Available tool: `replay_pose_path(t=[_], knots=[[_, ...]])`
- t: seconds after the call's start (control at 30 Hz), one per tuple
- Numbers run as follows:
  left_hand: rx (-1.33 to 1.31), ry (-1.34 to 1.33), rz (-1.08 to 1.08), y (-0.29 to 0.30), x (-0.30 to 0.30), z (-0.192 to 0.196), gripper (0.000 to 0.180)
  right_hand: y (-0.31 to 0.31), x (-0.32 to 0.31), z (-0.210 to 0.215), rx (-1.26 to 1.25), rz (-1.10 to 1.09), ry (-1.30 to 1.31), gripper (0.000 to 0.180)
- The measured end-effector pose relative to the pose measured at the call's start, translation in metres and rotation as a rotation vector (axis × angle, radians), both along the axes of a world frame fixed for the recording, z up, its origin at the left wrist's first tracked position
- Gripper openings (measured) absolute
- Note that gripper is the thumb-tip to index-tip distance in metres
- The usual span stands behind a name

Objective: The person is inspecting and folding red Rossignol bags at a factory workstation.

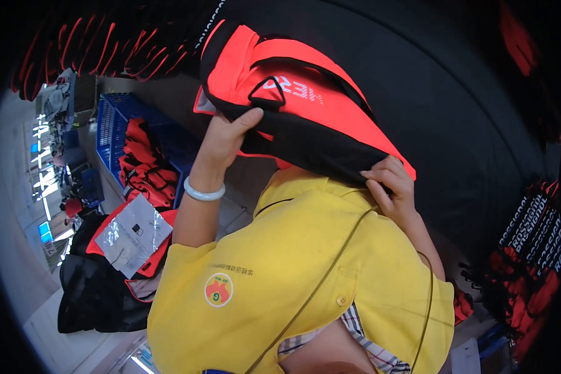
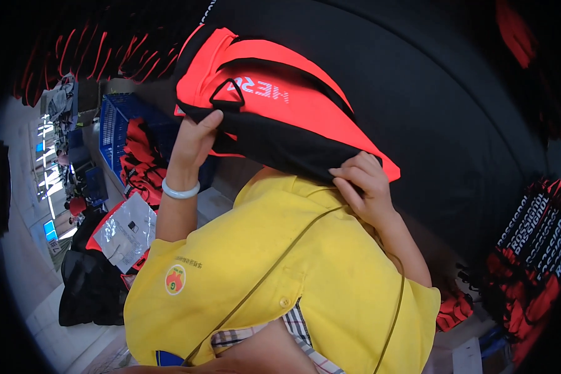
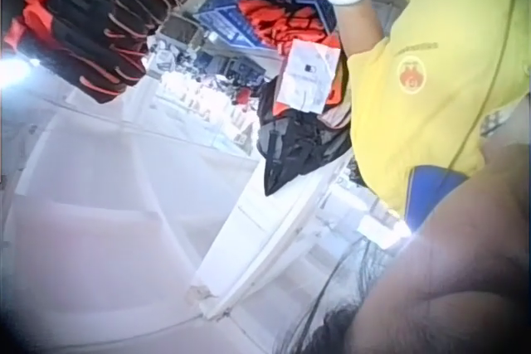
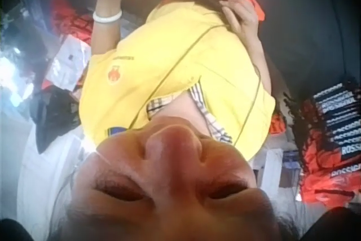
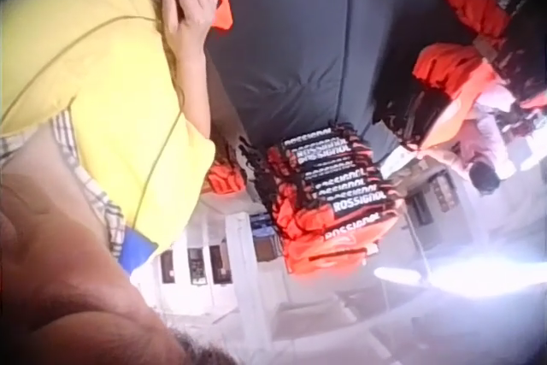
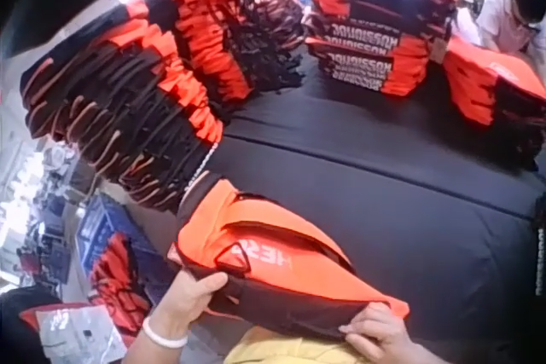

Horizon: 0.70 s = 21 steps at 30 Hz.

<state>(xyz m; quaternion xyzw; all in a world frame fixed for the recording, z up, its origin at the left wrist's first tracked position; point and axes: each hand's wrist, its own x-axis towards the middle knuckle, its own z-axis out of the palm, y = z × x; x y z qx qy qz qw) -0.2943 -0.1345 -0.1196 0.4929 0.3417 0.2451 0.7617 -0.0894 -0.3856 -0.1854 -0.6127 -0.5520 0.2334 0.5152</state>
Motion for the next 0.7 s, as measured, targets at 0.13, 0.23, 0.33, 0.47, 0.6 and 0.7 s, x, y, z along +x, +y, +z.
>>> replay_pose_path(t=[0.13,0.23,0.33,0.47,0.6,0.7], knots=[[-0.071,-0.125,-0.059,-0.013,0.014,0.011,0.060,0.000,-0.002,0.003,-0.059,-0.109,0.119,0.006],[-0.070,-0.131,-0.080,-0.016,0.014,0.010,0.058,0.016,0.000,0.022,-0.115,-0.214,0.245,0.006],[-0.018,-0.108,-0.139,-0.023,0.012,0.008,0.058,0.040,0.011,0.045,-0.113,-0.191,0.350,0.012],[0.072,-0.034,-0.255,-0.034,0.019,0.016,0.054,0.089,0.001,0.085,-0.025,0.036,0.372,0.022],[0.292,0.065,-0.274,-0.033,0.035,0.047,0.025,0.112,0.008,0.077,-0.093,0.062,0.983,0.010],[1.249,0.534,-0.446,-0.017,0.042,0.073,0.025,0.109,0.018,0.076,0.015,0.016,1.033,0.009]])
